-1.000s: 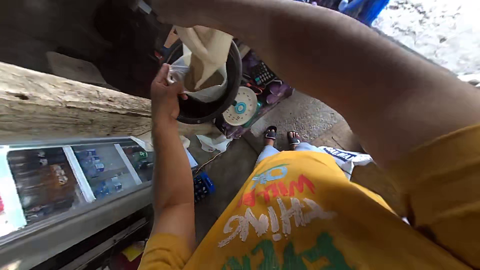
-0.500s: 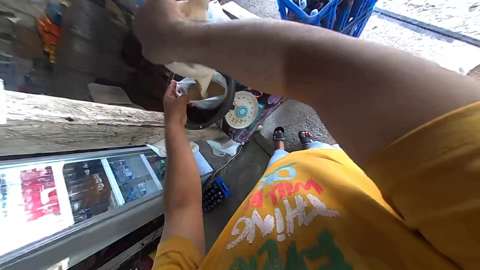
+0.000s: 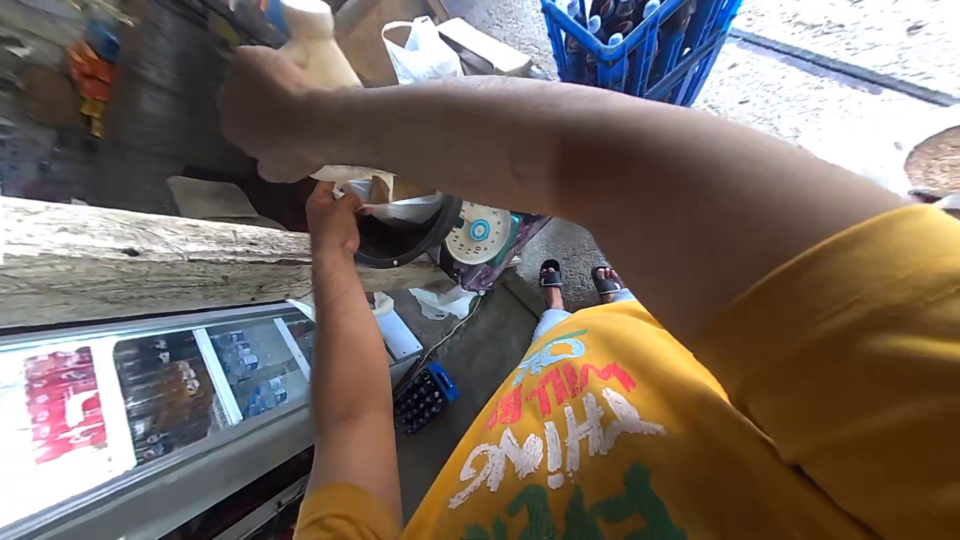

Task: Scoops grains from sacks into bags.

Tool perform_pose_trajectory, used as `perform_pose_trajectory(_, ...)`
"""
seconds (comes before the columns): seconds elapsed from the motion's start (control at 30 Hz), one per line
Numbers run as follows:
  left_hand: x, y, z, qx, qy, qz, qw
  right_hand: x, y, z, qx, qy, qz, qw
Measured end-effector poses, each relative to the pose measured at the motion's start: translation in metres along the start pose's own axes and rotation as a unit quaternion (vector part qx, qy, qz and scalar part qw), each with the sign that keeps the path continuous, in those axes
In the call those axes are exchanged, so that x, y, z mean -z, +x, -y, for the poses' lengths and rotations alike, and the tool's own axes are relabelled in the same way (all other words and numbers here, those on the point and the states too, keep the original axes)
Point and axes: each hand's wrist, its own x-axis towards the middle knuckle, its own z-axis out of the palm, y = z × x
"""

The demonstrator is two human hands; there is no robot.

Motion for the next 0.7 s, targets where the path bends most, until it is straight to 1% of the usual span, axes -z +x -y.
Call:
perform_pose_trajectory(0.1, 0.014, 0.01, -0.007, 0.001, 0.013, -0.019, 1.0, 0.012, -0.003, -0.002, 0.019, -0.013, -0.008, 1.0)
perform_pose_trajectory(0.17, 0.022, 0.014, -0.003, 0.011, 0.018, -0.008, 1.0, 0.016, -0.002, -0.005, 0.019, -0.021, -0.011, 1.0)
perform_pose_trajectory(0.3, 0.019, 0.003, -0.002, 0.056, 0.043, 0.026, 0.997, 0.015, -0.008, -0.017, 0.03, -0.045, -0.013, 0.998)
perform_pose_trajectory(0.4, 0.019, -0.005, -0.006, 0.075, 0.088, 0.025, 0.993, 0.009, -0.013, -0.025, 0.025, -0.048, -0.014, 0.998)
perform_pose_trajectory(0.53, 0.024, -0.007, -0.015, 0.065, 0.094, 0.011, 0.993, 0.006, -0.023, -0.038, 0.001, -0.009, -0.044, 0.999)
perform_pose_trajectory(0.63, 0.024, -0.013, -0.028, 0.044, 0.091, -0.007, 0.995, 0.008, -0.032, -0.051, -0.045, 0.016, -0.043, 0.998)
perform_pose_trajectory(0.7, 0.026, -0.016, -0.035, 0.034, 0.082, -0.022, 0.996, 0.006, -0.037, -0.064, -0.078, 0.05, -0.058, 0.994)
